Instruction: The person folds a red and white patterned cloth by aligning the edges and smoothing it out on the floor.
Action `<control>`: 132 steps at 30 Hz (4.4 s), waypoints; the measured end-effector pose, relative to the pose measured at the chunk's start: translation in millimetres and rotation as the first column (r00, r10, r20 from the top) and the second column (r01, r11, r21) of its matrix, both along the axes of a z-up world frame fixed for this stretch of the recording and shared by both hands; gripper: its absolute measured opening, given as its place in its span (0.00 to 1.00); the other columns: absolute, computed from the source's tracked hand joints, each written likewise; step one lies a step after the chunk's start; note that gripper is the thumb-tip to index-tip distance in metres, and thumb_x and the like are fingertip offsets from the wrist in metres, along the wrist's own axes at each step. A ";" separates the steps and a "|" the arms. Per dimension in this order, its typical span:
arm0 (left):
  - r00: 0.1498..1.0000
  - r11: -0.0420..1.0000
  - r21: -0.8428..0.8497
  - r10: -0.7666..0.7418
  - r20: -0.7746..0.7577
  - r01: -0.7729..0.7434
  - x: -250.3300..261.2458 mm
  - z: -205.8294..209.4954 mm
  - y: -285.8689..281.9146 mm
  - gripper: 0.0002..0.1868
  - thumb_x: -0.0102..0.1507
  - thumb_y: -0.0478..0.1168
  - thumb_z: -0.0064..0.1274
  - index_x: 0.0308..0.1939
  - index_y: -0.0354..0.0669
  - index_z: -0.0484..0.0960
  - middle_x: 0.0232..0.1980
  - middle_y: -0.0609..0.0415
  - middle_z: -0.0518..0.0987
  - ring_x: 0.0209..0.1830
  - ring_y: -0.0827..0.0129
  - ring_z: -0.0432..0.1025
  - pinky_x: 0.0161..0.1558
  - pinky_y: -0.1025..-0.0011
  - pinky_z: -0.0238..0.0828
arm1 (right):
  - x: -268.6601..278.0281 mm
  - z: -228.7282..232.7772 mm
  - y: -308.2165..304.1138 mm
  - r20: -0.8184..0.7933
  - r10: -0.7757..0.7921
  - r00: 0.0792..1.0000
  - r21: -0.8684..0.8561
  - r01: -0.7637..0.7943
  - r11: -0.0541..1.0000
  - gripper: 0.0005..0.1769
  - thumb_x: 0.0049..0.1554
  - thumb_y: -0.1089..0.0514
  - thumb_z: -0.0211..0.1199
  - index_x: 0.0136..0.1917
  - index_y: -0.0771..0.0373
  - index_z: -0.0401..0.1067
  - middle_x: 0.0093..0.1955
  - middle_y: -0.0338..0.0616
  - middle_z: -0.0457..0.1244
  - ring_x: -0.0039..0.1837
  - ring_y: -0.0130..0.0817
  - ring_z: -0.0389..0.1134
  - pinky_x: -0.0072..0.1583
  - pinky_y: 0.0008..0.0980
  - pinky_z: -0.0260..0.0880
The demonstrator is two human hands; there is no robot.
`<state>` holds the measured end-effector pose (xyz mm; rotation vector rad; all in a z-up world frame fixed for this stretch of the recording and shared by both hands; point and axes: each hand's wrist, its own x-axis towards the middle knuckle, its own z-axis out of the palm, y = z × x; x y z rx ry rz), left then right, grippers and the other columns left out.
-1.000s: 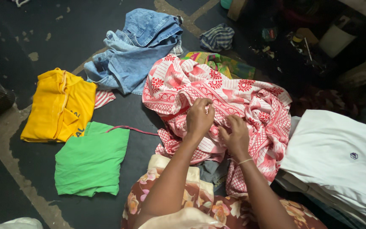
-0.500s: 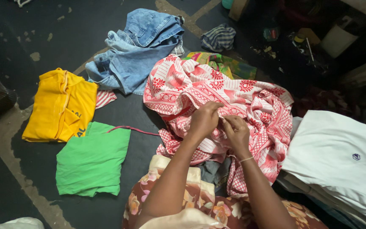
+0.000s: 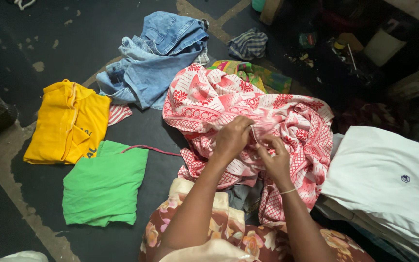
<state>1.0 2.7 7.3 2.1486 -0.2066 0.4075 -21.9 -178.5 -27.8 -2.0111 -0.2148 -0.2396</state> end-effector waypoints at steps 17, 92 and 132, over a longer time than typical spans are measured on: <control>0.979 0.903 -0.429 0.101 0.174 -0.017 -11.9 57.8 21.1 0.06 0.65 0.34 0.57 0.45 0.39 0.83 0.37 0.54 0.79 0.31 0.73 0.72 0.33 0.73 0.69 | 24.4 -2.3 -23.6 0.159 -0.296 0.942 -0.331 0.334 0.883 0.31 0.50 0.74 0.52 0.63 0.56 0.77 0.60 0.44 0.69 0.60 0.40 0.72 0.64 0.37 0.73; 0.928 0.474 -0.878 -0.293 -0.231 -0.069 -41.5 -23.7 -97.8 0.20 0.63 0.25 0.46 0.58 0.32 0.79 0.45 0.50 0.82 0.40 0.70 0.74 0.40 0.76 0.73 | -2.0 79.1 -150.9 0.285 -0.374 0.882 -0.337 0.458 0.823 0.16 0.58 0.57 0.67 0.60 0.57 0.78 0.55 0.44 0.72 0.53 0.41 0.74 0.55 0.38 0.73; 0.922 0.110 -0.924 0.176 -0.345 -0.366 -8.9 -53.6 -1.5 0.13 0.67 0.37 0.47 0.50 0.35 0.81 0.48 0.53 0.81 0.46 0.69 0.74 0.51 0.68 0.70 | 5.8 19.1 -188.5 -0.310 -0.207 0.928 -0.218 0.143 0.966 0.42 0.54 0.34 0.67 0.69 0.66 0.70 0.64 0.58 0.67 0.64 0.44 0.67 0.63 0.40 0.65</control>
